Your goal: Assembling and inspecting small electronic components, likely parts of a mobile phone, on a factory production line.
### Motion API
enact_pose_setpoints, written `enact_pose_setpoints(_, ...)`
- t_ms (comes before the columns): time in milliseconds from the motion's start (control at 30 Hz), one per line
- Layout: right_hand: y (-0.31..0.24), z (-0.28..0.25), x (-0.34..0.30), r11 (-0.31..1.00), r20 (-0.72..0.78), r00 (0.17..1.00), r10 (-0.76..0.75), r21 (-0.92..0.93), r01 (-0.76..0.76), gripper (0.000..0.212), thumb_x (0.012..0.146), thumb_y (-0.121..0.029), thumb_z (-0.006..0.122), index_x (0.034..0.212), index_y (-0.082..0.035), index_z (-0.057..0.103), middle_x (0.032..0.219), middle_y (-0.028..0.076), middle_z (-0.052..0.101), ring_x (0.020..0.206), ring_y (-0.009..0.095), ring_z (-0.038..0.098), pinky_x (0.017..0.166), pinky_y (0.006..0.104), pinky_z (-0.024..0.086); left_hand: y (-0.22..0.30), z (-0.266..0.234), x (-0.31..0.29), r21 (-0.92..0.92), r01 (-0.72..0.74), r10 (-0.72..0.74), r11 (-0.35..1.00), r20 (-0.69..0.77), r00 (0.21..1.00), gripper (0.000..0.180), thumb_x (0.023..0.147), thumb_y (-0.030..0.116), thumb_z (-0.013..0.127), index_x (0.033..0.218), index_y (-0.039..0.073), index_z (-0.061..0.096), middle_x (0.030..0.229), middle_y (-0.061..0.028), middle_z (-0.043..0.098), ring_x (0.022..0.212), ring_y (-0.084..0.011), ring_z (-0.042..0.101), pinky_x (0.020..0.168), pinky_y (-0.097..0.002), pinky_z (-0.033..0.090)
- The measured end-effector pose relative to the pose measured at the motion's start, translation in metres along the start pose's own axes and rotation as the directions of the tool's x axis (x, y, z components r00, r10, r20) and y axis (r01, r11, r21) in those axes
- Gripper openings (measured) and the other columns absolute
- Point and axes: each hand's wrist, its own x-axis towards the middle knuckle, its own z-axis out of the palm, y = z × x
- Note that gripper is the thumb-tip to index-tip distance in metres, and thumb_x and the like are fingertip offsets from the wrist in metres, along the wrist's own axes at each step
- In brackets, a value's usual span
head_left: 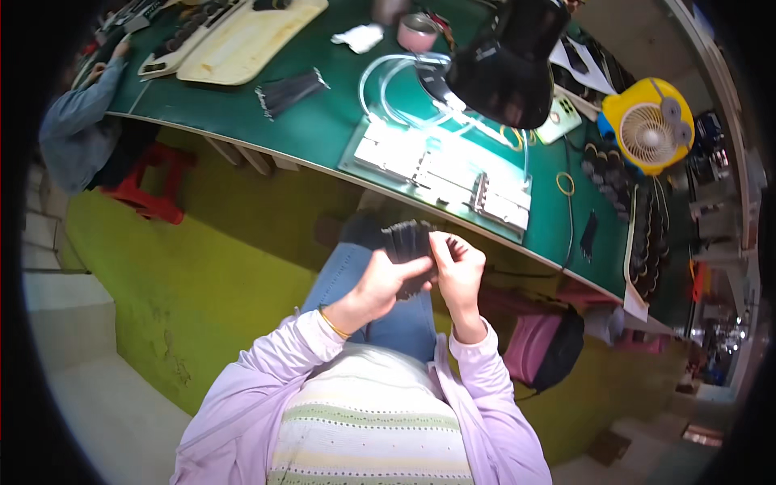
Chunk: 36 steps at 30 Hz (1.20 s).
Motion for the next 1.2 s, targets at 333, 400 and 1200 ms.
enact_pose_setpoints(333,-0.017,0.002,0.027,0.994,0.008,0.996,-0.094,0.051,0.094,0.014,0.082,-0.011,0.056,0.077,0.001,0.061,0.058,0.001,0.055,0.039,0.004,0.045,0.032,0.0170,0.034,0.004,0.005,0.027,-0.168,-0.080,0.079,0.983,-0.009,0.997,0.015,0.079,0.005,0.057,0.093,0.000,0.056,0.080,-0.0059,0.059,0.067,-0.0134,0.058,0.056,-0.0251,0.048)
enact_pose_setpoints(400,-0.023,0.004,0.024,0.996,0.024,0.997,-0.073,0.057,0.072,0.015,0.082,-0.012,0.056,0.078,0.001,0.061,0.058,0.001,0.055,0.039,0.003,0.043,0.033,0.0174,0.033,0.008,0.007,0.022,-0.135,-0.070,0.070,0.988,-0.003,0.998,0.016,0.079,0.005,0.057,0.094,0.000,0.056,0.080,-0.0057,0.059,0.067,-0.0129,0.058,0.055,-0.0248,0.048)
enact_pose_setpoints(1200,0.013,-0.007,0.005,0.984,0.017,0.991,-0.132,0.120,0.129,0.016,0.081,-0.008,0.055,0.071,0.004,0.060,0.055,-0.002,0.050,0.042,0.002,0.040,0.036,0.0160,0.028,-0.022,0.004,0.005,-0.135,-0.025,0.024,0.991,-0.007,1.000,0.019,0.079,0.005,0.058,0.098,0.003,0.054,0.080,-0.0048,0.056,0.067,-0.0127,0.056,0.056,-0.0242,0.048)
